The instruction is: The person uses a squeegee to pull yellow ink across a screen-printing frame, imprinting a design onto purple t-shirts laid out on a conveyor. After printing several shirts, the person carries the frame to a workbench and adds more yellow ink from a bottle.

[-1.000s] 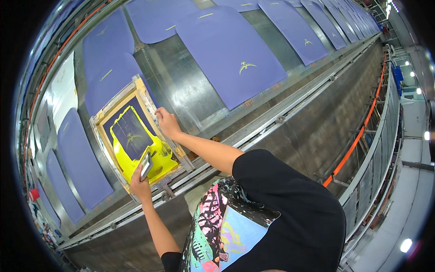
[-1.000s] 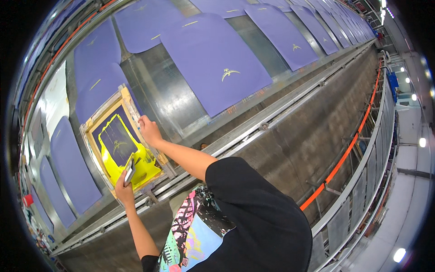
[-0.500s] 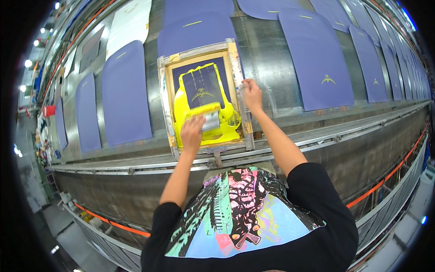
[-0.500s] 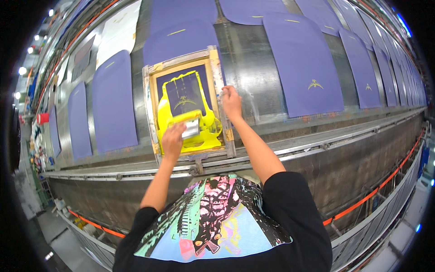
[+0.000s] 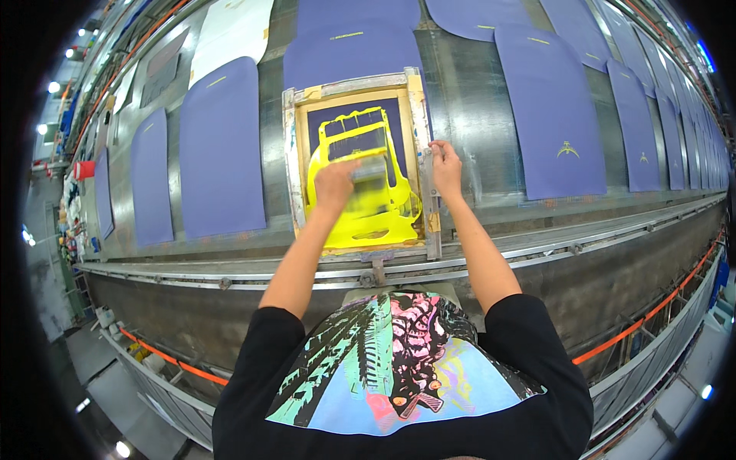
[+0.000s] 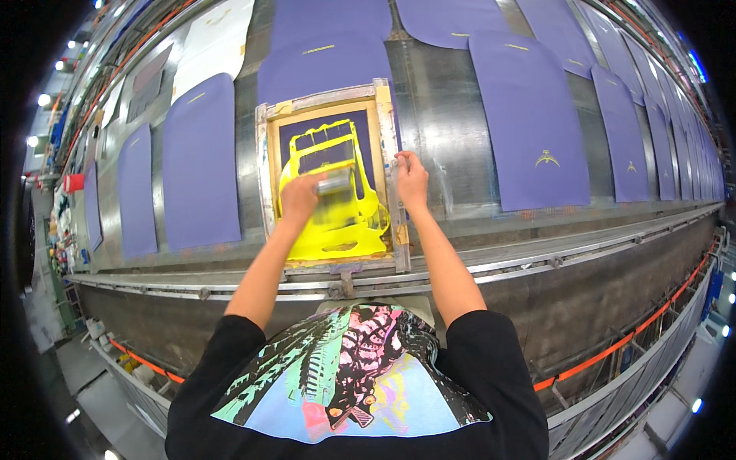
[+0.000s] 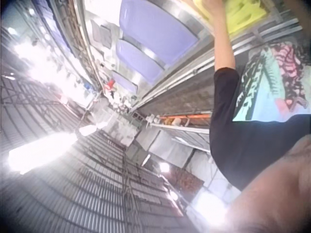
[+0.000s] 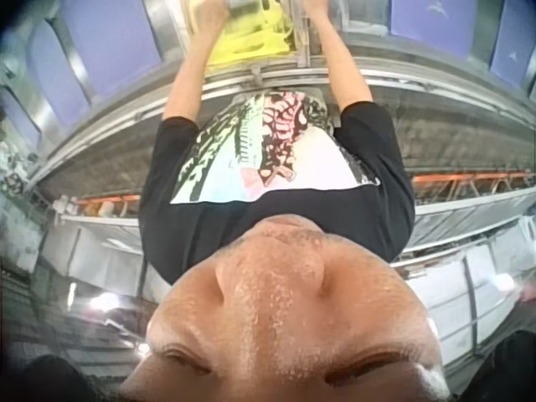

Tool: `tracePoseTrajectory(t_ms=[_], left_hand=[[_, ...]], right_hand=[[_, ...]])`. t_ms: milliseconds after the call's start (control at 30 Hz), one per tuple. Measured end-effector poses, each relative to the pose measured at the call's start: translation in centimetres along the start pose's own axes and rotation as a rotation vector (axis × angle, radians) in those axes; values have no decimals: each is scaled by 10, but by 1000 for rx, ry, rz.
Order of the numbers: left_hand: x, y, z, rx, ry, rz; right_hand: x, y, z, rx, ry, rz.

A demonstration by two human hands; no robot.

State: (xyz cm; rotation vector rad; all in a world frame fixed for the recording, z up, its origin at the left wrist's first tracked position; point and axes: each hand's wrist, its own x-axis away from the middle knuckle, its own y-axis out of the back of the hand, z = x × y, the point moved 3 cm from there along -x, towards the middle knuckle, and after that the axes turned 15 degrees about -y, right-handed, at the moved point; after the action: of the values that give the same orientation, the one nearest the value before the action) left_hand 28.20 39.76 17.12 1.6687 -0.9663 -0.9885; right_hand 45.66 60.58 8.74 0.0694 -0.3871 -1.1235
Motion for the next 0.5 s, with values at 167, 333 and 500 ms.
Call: tracePoseTrajectory(t_ms=[167,333,500], left_hand=[[47,-8,-28,61,-163,-140],[-51,11,54,46,101,25],[-101,12,60,-41,139,152]], right_hand=[[-5,7,2,43,1,-23],[8,-4,13,59,-30,20],[3,-4,12,65,-21,8]])
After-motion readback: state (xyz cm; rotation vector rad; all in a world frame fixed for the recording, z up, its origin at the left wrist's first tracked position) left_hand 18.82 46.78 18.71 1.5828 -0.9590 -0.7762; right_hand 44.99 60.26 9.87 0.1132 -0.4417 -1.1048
